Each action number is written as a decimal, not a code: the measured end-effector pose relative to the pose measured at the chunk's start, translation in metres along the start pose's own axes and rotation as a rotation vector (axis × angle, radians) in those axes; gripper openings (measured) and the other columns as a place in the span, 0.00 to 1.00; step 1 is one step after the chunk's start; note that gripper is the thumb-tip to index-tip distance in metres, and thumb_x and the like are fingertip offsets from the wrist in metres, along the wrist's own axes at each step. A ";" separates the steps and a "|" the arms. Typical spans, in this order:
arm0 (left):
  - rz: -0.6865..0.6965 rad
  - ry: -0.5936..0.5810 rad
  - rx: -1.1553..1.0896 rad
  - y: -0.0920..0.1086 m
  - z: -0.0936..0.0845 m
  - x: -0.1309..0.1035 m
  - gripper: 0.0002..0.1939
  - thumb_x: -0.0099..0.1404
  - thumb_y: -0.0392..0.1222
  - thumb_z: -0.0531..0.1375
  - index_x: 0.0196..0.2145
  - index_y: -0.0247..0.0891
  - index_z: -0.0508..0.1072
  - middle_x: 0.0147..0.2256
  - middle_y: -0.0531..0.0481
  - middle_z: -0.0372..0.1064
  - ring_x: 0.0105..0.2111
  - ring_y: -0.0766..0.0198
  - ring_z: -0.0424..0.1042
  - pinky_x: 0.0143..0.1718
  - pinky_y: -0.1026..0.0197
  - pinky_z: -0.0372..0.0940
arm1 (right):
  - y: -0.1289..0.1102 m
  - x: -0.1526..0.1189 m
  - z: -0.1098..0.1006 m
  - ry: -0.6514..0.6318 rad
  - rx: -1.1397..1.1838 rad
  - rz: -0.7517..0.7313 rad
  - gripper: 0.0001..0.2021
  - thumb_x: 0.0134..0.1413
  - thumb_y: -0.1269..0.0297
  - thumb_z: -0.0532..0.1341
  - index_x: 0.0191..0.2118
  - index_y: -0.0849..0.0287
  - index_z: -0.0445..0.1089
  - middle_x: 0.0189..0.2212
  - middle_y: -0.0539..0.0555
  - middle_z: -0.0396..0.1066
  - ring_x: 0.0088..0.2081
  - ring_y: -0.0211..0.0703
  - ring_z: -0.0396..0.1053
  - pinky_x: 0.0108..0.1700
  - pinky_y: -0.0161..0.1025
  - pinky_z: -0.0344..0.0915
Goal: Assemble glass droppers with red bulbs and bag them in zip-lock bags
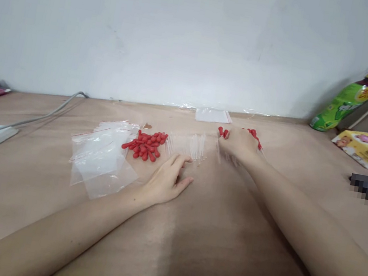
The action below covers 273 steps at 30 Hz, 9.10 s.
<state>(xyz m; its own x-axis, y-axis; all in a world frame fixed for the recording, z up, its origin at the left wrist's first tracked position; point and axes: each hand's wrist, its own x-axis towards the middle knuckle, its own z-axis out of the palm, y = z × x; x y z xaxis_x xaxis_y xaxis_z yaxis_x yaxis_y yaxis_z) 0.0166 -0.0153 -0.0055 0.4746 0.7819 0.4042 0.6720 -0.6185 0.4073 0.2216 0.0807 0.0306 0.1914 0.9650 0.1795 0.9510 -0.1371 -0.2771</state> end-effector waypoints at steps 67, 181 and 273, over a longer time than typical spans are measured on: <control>0.093 -0.053 -0.017 -0.006 -0.014 0.000 0.14 0.53 0.34 0.58 0.39 0.38 0.73 0.38 0.46 0.69 0.39 0.58 0.67 0.41 0.53 0.64 | 0.039 -0.088 0.011 0.129 0.390 -0.779 0.11 0.56 0.67 0.51 0.41 0.61 0.68 0.32 0.55 0.69 0.30 0.38 0.65 0.35 0.36 0.59; 0.127 0.087 0.074 -0.016 0.002 0.006 0.16 0.60 0.41 0.56 0.47 0.39 0.65 0.42 0.44 0.64 0.43 0.56 0.65 0.45 0.53 0.60 | 0.010 -0.016 -0.004 0.079 0.018 -0.259 0.14 0.52 0.62 0.53 0.25 0.62 0.71 0.22 0.59 0.70 0.26 0.46 0.66 0.27 0.38 0.55; 0.099 0.199 -0.114 -0.021 -0.002 0.011 0.07 0.62 0.39 0.56 0.38 0.37 0.72 0.32 0.49 0.73 0.31 0.65 0.71 0.33 0.63 0.66 | 0.025 -0.080 0.023 0.083 0.553 -0.906 0.09 0.57 0.65 0.53 0.38 0.60 0.69 0.25 0.50 0.69 0.25 0.35 0.63 0.37 0.39 0.54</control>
<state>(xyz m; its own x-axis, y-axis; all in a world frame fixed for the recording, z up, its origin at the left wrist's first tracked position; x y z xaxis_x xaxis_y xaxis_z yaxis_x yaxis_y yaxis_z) 0.0068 0.0061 -0.0072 0.4065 0.6931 0.5953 0.5536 -0.7052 0.4430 0.2244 0.0047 -0.0120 -0.4971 0.6349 0.5915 0.5083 0.7655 -0.3945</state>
